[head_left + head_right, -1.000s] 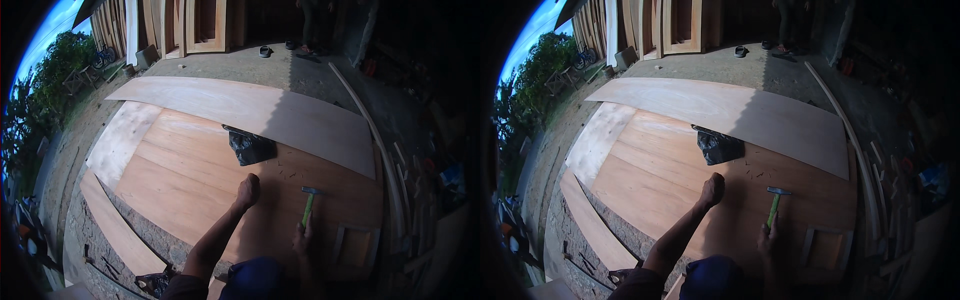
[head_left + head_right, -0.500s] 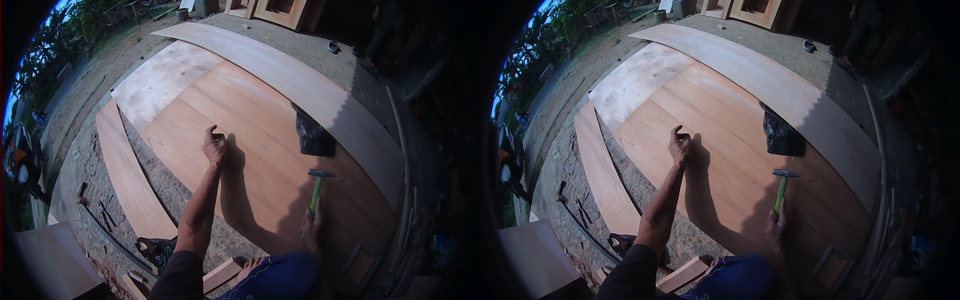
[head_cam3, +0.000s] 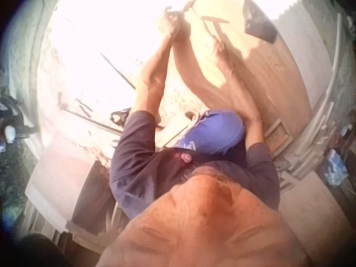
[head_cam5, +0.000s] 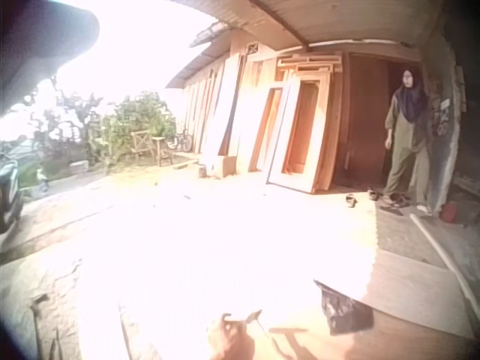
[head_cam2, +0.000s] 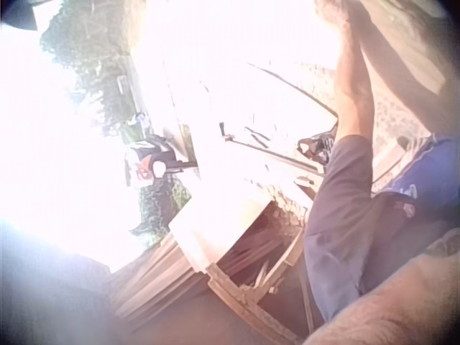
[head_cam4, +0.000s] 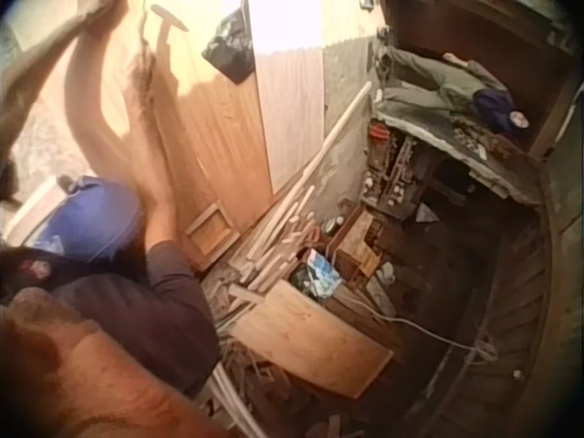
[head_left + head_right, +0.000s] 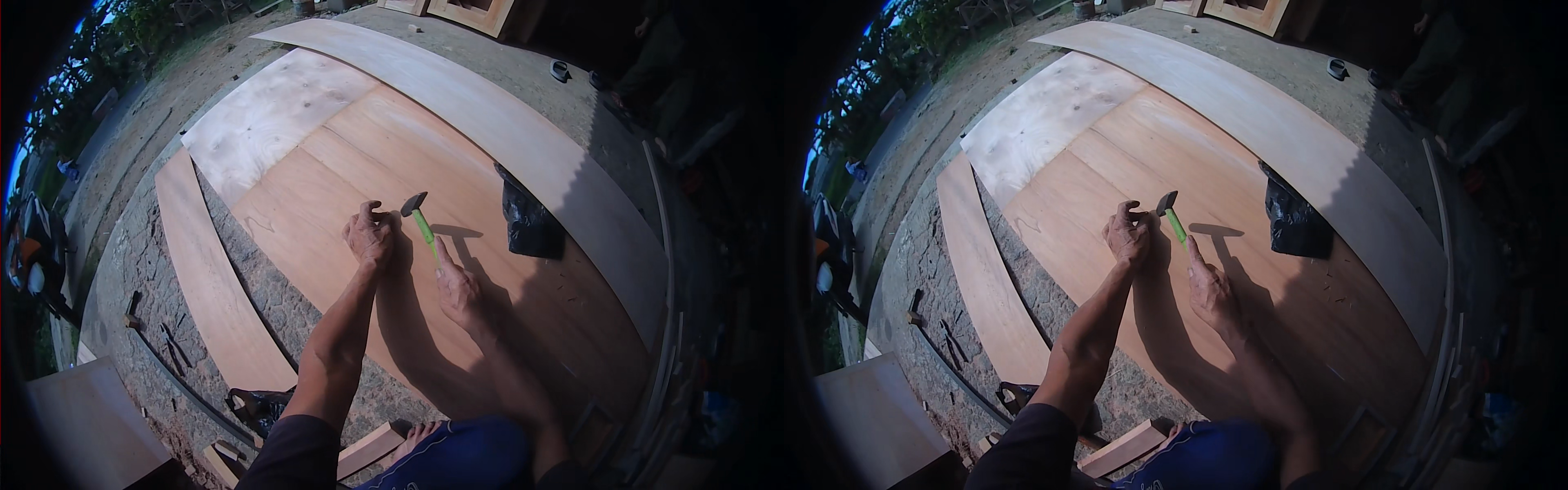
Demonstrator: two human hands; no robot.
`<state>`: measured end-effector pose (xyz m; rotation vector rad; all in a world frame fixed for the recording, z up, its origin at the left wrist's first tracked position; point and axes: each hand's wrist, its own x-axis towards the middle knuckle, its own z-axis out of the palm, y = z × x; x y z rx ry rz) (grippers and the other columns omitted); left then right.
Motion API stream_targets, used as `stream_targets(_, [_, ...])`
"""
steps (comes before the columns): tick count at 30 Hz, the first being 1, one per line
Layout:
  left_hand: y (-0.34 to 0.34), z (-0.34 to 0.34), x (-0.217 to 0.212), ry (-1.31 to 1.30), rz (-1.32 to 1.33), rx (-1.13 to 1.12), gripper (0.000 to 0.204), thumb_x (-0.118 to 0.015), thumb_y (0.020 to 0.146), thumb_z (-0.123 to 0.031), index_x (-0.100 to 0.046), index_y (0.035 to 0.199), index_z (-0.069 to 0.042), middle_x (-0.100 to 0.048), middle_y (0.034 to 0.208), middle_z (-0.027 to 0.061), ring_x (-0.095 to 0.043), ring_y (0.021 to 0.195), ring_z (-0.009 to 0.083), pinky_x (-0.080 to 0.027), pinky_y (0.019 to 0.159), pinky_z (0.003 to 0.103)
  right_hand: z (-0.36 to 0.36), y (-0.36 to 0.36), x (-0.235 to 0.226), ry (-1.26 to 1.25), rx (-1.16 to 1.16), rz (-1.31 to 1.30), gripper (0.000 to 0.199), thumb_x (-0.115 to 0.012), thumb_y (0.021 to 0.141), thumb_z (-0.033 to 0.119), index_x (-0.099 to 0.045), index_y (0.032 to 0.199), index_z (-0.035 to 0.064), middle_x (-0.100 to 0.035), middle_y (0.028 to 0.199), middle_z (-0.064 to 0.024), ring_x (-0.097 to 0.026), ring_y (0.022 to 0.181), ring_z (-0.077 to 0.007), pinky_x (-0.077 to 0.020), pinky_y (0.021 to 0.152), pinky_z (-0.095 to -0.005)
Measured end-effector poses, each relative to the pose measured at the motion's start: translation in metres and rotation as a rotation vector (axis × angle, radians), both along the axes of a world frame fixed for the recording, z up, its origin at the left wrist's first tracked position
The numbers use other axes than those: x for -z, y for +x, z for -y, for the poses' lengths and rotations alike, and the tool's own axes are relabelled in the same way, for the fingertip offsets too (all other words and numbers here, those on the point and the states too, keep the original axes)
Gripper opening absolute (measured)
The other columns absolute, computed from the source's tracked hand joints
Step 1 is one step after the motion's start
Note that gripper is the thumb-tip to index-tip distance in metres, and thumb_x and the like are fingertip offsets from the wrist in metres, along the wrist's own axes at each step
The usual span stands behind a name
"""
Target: The person is assembling a wooden furniture piece, likely a drawer or cabinet frame, by hand. They use a hammer to drive nails into the wooden frame and a larger wooden panel, securing the components together. The person also wipes the surface of the wood with their hand during the process.
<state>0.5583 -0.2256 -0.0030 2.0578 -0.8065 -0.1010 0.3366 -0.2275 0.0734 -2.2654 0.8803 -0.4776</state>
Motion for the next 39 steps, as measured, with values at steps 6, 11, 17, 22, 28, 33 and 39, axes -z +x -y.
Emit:
stream_targets(6, [0.004, -0.004, 0.004, 0.012, 0.019, 0.001, 0.034, -0.071, 0.082, -0.022, -0.063, 0.115, -0.02, -0.073, 0.092, -0.0024, -0.062, 0.099, 0.0207, -0.037, 0.1, 0.039, 0.011, 0.041, 0.018, -0.113, -0.065, -0.032, 0.071, -0.054, 0.093, 0.003, -0.025, 0.157, 0.0137, -0.061, 0.078, -0.0261, -0.065, 0.076, -0.0408, -0.0516, 0.072, -0.051])
stream_targets(11, [-0.002, 0.005, 0.0, 0.021, 0.006, -0.006, 0.034, -0.071, 0.083, -0.022, -0.063, 0.115, -0.019, -0.074, 0.091, -0.0019, -0.063, 0.097, 0.0204, -0.037, 0.099, 0.039, 0.017, 0.042, 0.02, -0.064, -0.041, -0.185, 0.073, -0.055, 0.092, 0.007, -0.025, 0.158, 0.0153, -0.063, 0.081, -0.0254, -0.067, 0.077, -0.0412, -0.0527, 0.071, -0.0518])
stream_targets(17, [-0.005, 0.004, -0.004, 0.034, -0.029, 0.022, 0.039, -0.071, 0.083, -0.021, -0.062, 0.12, -0.019, -0.074, 0.096, 0.0004, -0.062, 0.102, 0.0225, -0.037, 0.1, 0.039, 0.014, 0.043, 0.021, -0.081, 0.003, -0.163, 0.076, -0.059, 0.09, 0.008, -0.025, 0.158, 0.017, -0.064, 0.081, -0.0228, -0.068, 0.075, -0.0403, -0.0535, 0.069, -0.0506])
stream_targets(22, [0.021, -0.015, 0.017, 0.021, 0.152, 0.008, 0.064, -0.065, 0.085, -0.018, -0.045, 0.145, -0.009, -0.064, 0.13, 0.0144, -0.059, 0.121, 0.0287, -0.036, 0.108, 0.042, 0.007, 0.053, 0.003, -0.153, -0.04, -0.052, 0.076, -0.06, 0.087, 0.003, -0.028, 0.156, 0.0106, -0.063, 0.078, -0.0214, -0.066, 0.071, -0.0382, -0.0525, 0.065, -0.0484])
stream_targets(28, [0.014, -0.011, -0.004, 0.271, 0.221, 0.351, 0.063, -0.048, 0.092, -0.02, -0.034, 0.15, -0.001, -0.047, 0.149, 0.0176, -0.044, 0.139, 0.0305, -0.028, 0.117, 0.044, 0.014, 0.031, 0.008, -0.058, -0.041, -0.258, 0.072, -0.054, 0.089, -0.001, -0.03, 0.156, 0.0084, -0.061, 0.076, -0.0197, -0.064, 0.067, -0.0365, -0.0522, 0.063, -0.0456])
stream_targets(33, [0.028, -0.015, 0.006, 0.38, 0.286, 0.277, 0.063, -0.045, 0.095, -0.021, -0.029, 0.152, -0.001, -0.045, 0.151, 0.0166, -0.036, 0.145, 0.027, -0.023, 0.12, 0.044, -0.002, 0.045, -0.022, -0.266, -0.036, 0.033, 0.071, -0.053, 0.089, 0.002, -0.03, 0.156, 0.0109, -0.061, 0.075, -0.0222, -0.066, 0.07, -0.038, -0.0526, 0.063, -0.0472])
stream_targets(39, [0.03, -0.012, 0.0, 0.398, 0.322, 0.28, 0.064, -0.046, 0.095, -0.021, -0.027, 0.153, -0.003, -0.045, 0.152, 0.0151, -0.036, 0.145, 0.0255, -0.022, 0.121, 0.044, 0.016, 0.048, 0.003, -0.07, -0.108, -0.281, 0.066, -0.057, 0.091, 0.003, -0.035, 0.153, 0.0075, -0.064, 0.079, -0.0237, -0.066, 0.071, -0.0393, -0.0528, 0.064, -0.0462])
